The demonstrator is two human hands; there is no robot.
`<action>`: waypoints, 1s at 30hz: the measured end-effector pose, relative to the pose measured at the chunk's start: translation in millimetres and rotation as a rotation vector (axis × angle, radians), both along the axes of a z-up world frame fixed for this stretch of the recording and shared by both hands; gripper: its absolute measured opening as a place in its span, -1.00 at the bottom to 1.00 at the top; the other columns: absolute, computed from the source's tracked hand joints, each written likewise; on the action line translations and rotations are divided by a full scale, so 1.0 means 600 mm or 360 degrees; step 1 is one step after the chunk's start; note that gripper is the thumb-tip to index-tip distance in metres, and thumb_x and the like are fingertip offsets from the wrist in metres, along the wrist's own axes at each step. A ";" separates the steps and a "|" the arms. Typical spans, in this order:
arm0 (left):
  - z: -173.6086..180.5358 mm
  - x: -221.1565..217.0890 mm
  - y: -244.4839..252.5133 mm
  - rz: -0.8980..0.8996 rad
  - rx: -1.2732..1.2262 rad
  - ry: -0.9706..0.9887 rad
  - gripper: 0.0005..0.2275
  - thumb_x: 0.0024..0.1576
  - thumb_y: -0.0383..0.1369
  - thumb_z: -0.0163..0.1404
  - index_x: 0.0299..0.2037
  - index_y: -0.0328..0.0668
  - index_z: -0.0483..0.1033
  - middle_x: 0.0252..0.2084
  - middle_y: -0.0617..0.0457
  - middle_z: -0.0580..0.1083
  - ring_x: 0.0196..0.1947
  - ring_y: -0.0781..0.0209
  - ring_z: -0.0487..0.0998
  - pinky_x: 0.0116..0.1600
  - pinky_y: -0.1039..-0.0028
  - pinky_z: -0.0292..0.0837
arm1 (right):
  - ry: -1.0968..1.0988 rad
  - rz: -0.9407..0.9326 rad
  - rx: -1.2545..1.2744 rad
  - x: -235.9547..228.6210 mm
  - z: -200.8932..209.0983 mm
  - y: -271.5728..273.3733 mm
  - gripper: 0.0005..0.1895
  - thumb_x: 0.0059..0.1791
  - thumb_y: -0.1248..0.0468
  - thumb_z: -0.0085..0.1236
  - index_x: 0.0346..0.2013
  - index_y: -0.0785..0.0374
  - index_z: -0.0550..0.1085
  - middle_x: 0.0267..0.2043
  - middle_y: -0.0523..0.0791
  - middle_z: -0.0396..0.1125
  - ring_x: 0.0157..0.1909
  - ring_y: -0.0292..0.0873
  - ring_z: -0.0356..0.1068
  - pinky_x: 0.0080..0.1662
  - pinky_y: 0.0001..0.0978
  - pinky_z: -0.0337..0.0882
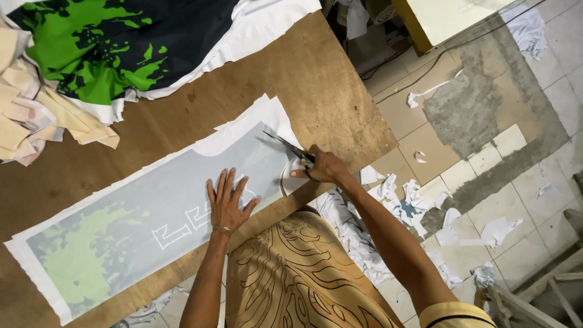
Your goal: The person lays out a large sheet of printed fabric on a wooden table and uses scissors to cut it into smaller rectangular pieces. They handle multiple sheets of fabric with different designs, cutting each one carefully along the edges.
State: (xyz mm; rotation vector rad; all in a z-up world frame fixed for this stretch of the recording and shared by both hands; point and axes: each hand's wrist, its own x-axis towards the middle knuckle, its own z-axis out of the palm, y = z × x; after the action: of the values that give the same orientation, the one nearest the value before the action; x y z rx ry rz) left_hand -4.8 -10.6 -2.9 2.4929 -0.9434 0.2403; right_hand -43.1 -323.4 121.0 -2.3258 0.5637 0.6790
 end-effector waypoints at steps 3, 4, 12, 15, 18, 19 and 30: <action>0.004 0.004 0.001 0.0002 -0.0008 0.0015 -0.41 0.09 0.18 0.04 0.29 0.18 0.42 0.46 -0.06 0.27 0.49 -0.07 0.18 0.48 -0.25 -0.20 | -0.0025 -0.0007 0.0083 0.015 -0.044 -0.007 -0.53 -0.15 -0.01 0.20 -0.04 0.11 0.40 -0.30 0.17 0.46 -0.09 0.24 0.52 0.00 -0.02 0.49; 0.005 0.001 0.000 0.0004 -0.0017 0.0026 -0.40 0.09 0.19 0.04 0.29 0.18 0.42 0.45 -0.06 0.27 0.48 -0.08 0.18 0.48 -0.26 -0.18 | -0.0002 0.0009 0.0127 0.015 -0.061 -0.014 -0.44 -0.17 -0.15 0.32 -0.09 0.15 0.44 -0.30 0.17 0.47 -0.07 0.31 0.50 0.02 0.04 0.46; 0.003 0.004 0.003 0.0005 -0.0010 0.0047 -0.40 0.13 0.22 -0.03 0.30 0.17 0.40 0.46 -0.06 0.26 0.49 -0.07 0.17 0.48 -0.25 -0.20 | 0.0104 0.0048 -0.0097 0.062 -0.016 0.011 -0.62 -0.07 0.03 0.11 0.01 0.01 0.37 -0.22 0.15 0.48 -0.03 0.24 0.52 0.02 0.04 0.50; 0.004 0.005 0.008 -0.0004 -0.0001 0.0049 -0.40 0.14 0.22 -0.04 0.31 0.17 0.38 0.47 -0.06 0.24 0.49 -0.07 0.16 0.48 -0.25 -0.21 | 0.0140 0.0030 -0.0061 0.084 -0.035 0.021 -0.57 -0.10 -0.05 0.12 -0.01 -0.01 0.35 -0.19 0.13 0.49 -0.01 0.23 0.52 0.04 0.02 0.50; 0.001 0.008 0.007 0.0016 -0.0008 0.0037 -0.41 0.13 0.21 -0.04 0.30 0.17 0.38 0.46 -0.07 0.24 0.49 -0.07 0.16 0.49 -0.24 -0.22 | 0.0124 0.0045 -0.0053 0.091 -0.071 0.016 -0.52 -0.13 -0.12 0.22 -0.04 0.01 0.41 -0.19 0.15 0.49 -0.01 0.24 0.52 0.05 0.01 0.49; 0.001 0.006 0.005 0.0012 0.0000 0.0037 -0.41 0.12 0.21 -0.02 0.29 0.17 0.39 0.46 -0.07 0.25 0.49 -0.07 0.16 0.49 -0.24 -0.23 | 0.0093 0.0019 -0.0005 0.086 -0.085 0.012 -0.50 -0.15 -0.14 0.30 -0.06 0.03 0.46 -0.19 0.19 0.48 -0.01 0.28 0.50 0.05 0.04 0.48; -0.010 -0.016 -0.076 0.0142 0.0081 0.0119 -0.34 0.09 0.26 -0.03 0.27 0.05 0.40 0.32 -0.08 0.29 0.39 -0.14 0.25 0.34 -0.11 0.16 | 0.0351 0.1074 -0.0329 0.261 -0.031 -0.177 -0.07 -0.34 -0.36 0.42 0.18 -0.07 0.33 0.00 0.01 0.50 0.14 0.08 0.48 0.18 -0.06 0.47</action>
State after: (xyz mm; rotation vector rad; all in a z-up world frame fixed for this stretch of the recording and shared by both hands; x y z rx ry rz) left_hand -14.7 -55.9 -8.7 2.5747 -0.8190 0.1525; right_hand 113.7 -429.5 102.4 -2.6603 -0.0918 1.2428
